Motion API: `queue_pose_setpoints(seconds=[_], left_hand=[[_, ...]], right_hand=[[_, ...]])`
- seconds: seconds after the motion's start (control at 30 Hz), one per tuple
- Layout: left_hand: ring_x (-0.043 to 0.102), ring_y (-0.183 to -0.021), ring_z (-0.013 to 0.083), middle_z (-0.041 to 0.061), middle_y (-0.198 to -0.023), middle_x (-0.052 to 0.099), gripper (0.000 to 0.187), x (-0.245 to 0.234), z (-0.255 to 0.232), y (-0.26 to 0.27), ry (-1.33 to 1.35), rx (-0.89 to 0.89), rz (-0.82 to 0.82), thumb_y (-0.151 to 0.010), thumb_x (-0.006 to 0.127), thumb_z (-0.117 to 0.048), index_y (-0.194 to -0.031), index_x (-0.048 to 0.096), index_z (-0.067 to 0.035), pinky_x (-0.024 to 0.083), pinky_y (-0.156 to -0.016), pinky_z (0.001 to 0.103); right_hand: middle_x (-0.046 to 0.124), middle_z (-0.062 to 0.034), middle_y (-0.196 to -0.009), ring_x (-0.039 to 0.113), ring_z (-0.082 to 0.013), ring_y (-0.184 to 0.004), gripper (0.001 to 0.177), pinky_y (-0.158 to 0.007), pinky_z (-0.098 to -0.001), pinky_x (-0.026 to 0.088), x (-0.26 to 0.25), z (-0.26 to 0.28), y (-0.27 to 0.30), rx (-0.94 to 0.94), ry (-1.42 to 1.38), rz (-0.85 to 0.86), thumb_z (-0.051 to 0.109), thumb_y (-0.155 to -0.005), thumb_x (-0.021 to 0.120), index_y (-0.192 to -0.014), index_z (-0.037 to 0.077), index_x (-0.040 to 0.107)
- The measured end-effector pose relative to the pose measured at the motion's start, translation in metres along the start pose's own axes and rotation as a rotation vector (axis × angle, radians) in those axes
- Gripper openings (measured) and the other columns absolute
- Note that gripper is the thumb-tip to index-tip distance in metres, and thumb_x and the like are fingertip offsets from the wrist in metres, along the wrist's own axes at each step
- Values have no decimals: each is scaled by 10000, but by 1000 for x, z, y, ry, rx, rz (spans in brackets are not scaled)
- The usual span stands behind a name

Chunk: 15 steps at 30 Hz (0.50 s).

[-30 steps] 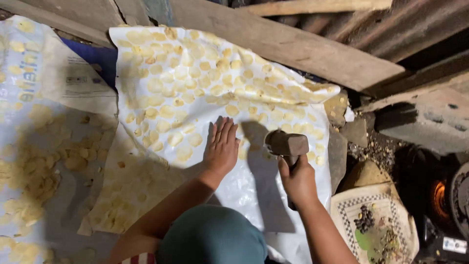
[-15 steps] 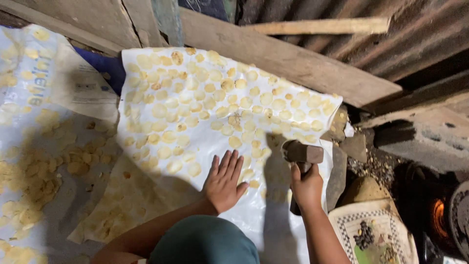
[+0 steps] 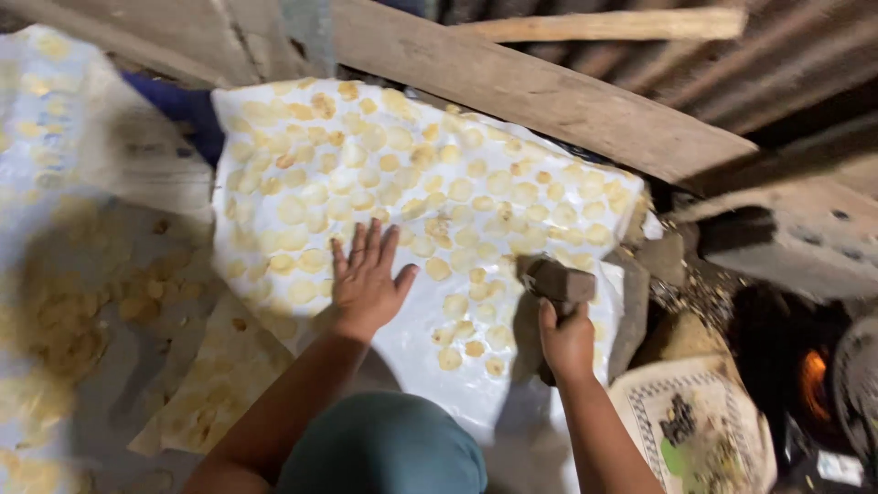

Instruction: The person is cracking nut shells with a stone and then pounding the nuts into flat pieces with a wooden mallet.

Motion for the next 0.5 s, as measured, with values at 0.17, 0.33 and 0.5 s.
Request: queue_pose_setpoints(seconds=[0.17, 0.33, 0.5], left_hand=[[197, -1574, 353, 167, -1676, 308, 771, 9, 2, 0, -9, 64, -35, -972, 481, -601, -1583, 396, -138, 41, -1233, 646], [132, -1561, 401, 214, -1682, 237, 825, 33, 20, -5, -66, 107, 71, -993, 383, -644, -1618, 314, -110, -24, -1146, 752], [172, -1556, 462, 222, -1690, 252, 892, 2, 16, 19, -70, 133, 112, -909, 441, -675, -1595, 332, -114, 43, -1133, 787]], right_hand=[[726, -293, -984, 694, -481, -975, 684, -821, -517, 567, -36, -5, -12, -34, 297, 258, 533, -905, 707, -1272, -15, 527], [712, -157, -1150, 691, -370, -1041, 509, -891, -488, 549, -186, -3, -7, -102, 686, 543, 556, -915, 577, -1243, 173, 649], [773, -128, -1066, 757, -331, -931, 302, -830, -471, 609, -370, -136, 9, 3, 997, 268, 340, -1014, 494, -1090, 152, 719]])
Point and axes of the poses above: each hand's wrist, its own y-axis away from the middle knuckle, its own x-axis out of the palm, z = x × y, the point moved 7 cm from there along -y, towards the middle knuckle
